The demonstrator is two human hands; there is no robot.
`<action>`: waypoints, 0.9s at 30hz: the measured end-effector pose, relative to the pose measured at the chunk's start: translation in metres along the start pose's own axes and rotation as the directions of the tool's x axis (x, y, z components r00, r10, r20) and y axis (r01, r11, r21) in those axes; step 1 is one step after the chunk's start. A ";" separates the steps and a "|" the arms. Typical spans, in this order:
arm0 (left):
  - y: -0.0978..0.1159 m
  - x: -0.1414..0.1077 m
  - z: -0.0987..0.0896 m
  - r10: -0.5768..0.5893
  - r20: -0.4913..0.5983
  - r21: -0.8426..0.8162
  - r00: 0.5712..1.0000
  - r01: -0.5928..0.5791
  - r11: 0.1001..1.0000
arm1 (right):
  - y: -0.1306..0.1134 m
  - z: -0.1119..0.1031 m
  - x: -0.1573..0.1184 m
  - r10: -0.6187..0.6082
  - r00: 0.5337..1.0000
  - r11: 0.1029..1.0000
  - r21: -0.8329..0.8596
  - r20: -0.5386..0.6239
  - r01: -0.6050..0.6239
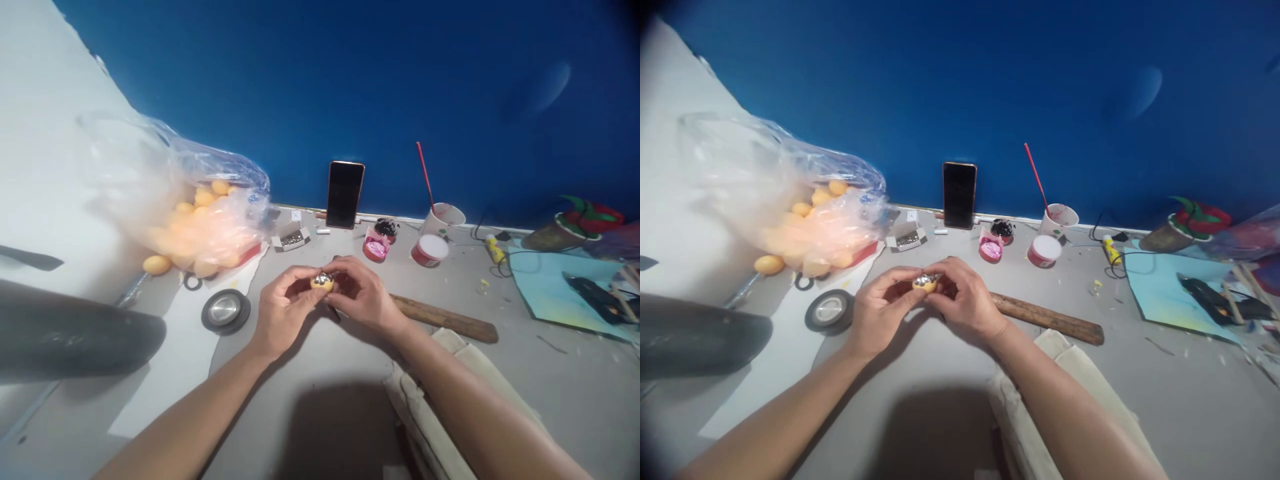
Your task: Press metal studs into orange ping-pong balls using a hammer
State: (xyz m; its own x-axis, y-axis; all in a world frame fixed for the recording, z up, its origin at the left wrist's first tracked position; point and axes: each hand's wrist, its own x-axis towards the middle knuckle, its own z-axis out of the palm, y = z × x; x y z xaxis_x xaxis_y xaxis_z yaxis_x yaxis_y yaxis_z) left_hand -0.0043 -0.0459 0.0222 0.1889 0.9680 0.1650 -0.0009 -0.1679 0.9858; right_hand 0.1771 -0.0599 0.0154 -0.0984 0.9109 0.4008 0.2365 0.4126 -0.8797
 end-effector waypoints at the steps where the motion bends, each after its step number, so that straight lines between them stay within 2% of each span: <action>1: 0.000 0.000 0.000 0.021 -0.006 0.010 1.000 -0.021 1.000 | 0.000 0.001 0.000 -0.031 0.999 0.999 -0.029 -0.009 0.031; 8: 0.002 0.000 -0.001 0.176 -0.059 0.080 0.983 -0.171 0.982 | 0.004 0.007 0.000 -0.158 0.986 0.985 -0.071 -0.043 0.155; 13: 0.001 0.000 0.000 0.257 -0.061 0.115 0.964 -0.249 0.962 | 0.005 0.013 -0.002 -0.179 0.980 0.984 -0.024 -0.081 0.178; 19: 0.001 0.001 -0.003 0.206 0.000 0.085 0.979 -0.205 0.975 | 0.002 0.014 -0.004 0.016 0.996 0.993 0.117 -0.086 -0.006; 23: 0.000 0.004 -0.004 0.150 -0.006 0.042 0.989 -0.150 0.988 | -0.002 0.010 -0.003 0.118 0.992 0.986 0.122 -0.049 -0.112; 27: -0.003 0.006 -0.004 0.181 -0.005 0.064 0.984 -0.180 0.982 | -0.004 0.006 -0.003 0.211 0.977 0.956 0.206 0.013 -0.209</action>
State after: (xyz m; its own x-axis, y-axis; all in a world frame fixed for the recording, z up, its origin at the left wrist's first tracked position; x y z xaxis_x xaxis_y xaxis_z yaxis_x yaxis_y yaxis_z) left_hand -0.0074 -0.0391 0.0203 0.1805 0.9228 0.3405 0.0284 -0.3509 0.9360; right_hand 0.1702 -0.0644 0.0161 -0.0587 0.9775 0.2028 0.0475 0.2056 -0.9775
